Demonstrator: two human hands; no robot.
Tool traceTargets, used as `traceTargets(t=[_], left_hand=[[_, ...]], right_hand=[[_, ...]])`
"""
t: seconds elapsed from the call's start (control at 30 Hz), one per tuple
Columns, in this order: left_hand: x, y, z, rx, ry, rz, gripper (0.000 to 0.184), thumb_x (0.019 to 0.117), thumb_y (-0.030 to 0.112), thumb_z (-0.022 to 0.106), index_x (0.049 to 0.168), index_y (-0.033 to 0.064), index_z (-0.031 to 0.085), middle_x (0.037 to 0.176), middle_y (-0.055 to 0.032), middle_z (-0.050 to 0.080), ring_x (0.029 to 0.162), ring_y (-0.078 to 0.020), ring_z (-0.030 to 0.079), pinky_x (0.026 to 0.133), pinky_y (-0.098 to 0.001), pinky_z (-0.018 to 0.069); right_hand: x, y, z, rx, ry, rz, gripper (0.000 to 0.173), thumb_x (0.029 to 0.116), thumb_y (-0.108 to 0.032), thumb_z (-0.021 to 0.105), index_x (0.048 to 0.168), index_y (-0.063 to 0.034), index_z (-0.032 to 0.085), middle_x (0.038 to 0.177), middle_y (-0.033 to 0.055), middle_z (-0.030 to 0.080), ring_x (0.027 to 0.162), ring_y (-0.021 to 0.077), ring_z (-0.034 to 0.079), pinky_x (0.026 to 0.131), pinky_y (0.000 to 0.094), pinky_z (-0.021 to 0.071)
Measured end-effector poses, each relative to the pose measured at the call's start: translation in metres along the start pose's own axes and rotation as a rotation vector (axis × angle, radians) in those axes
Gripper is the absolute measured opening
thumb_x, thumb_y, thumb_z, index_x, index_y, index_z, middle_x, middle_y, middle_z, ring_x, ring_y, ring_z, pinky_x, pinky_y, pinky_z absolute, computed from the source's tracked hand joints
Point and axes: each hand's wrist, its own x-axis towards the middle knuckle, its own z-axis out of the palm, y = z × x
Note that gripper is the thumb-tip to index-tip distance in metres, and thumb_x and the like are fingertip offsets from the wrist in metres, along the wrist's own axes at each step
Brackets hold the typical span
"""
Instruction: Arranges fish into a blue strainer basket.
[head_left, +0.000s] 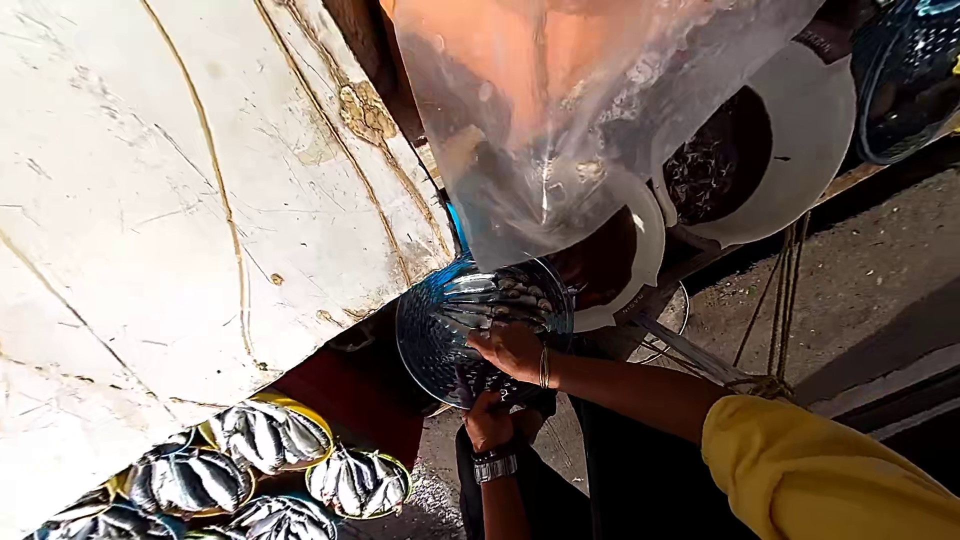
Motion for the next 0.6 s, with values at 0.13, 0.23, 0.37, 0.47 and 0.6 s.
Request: traceTargets(t=[0.13,0.23,0.37,0.47,0.6], left_hand=[[0.003,0.007,-0.005,-0.002,-0.026,-0.002,0.03,0.0789,-0.011,0.045,0.102,0.0068,0.052,0.081,-0.0065,0.066,0.071,-0.0188,0.069,0.063,-0.0402,0.0605],[0.003,0.013,-0.005,0.04,-0.009,-0.007,0.03,0.0809,-0.011,0.044,0.103,0.008,0.051,0.081,-0.0049,0.065,0.07,-0.0168,0.068,0.061,-0.0383,0.0598],[0.004,0.012,0.0,0.065,0.017,0.01,0.032,0.08,-0.013,0.044,0.103,0.0076,0.05,0.083,-0.0049,0.063,0.07,-0.0153,0.066,0.06,-0.0367,0.0591],[0.004,0.01,0.003,0.047,0.009,0.013,0.03,0.0805,-0.013,0.044,0.103,0.0068,0.051,0.083,-0.0058,0.064,0.071,-0.0161,0.067,0.062,-0.0376,0.0595],[0.004,0.011,0.001,0.046,0.003,0.014,0.032,0.0787,-0.013,0.045,0.105,0.0062,0.051,0.085,-0.0069,0.064,0.072,-0.0182,0.067,0.062,-0.0393,0.0597]], right_hand=[[-0.035,0.029,-0.011,0.224,0.562,-0.1,0.03,0.1029,-0.019,0.056,0.126,-0.0086,0.073,0.09,0.0155,0.075,0.074,0.032,0.073,0.063,0.0507,0.0572],[-0.062,0.09,-0.027,0.54,0.808,0.275,0.021,0.1024,-0.011,0.058,0.118,0.0012,0.066,0.08,0.0145,0.07,0.06,0.0239,0.066,0.056,0.0425,0.0564],[-0.054,0.172,-0.006,1.05,0.436,0.974,0.047,0.1064,-0.041,0.056,0.113,0.0059,0.06,0.077,0.0141,0.069,0.059,0.0193,0.069,0.059,0.0345,0.0602],[-0.028,0.179,0.01,1.215,0.446,1.038,0.058,0.0988,-0.048,0.067,0.11,0.0077,0.061,0.076,0.0125,0.067,0.058,0.0172,0.066,0.058,0.0333,0.0579],[-0.019,0.173,0.013,1.309,0.528,0.889,0.03,0.1003,-0.017,0.066,0.121,0.0037,0.059,0.086,0.0135,0.066,0.06,0.0157,0.063,0.058,0.0312,0.0563]])
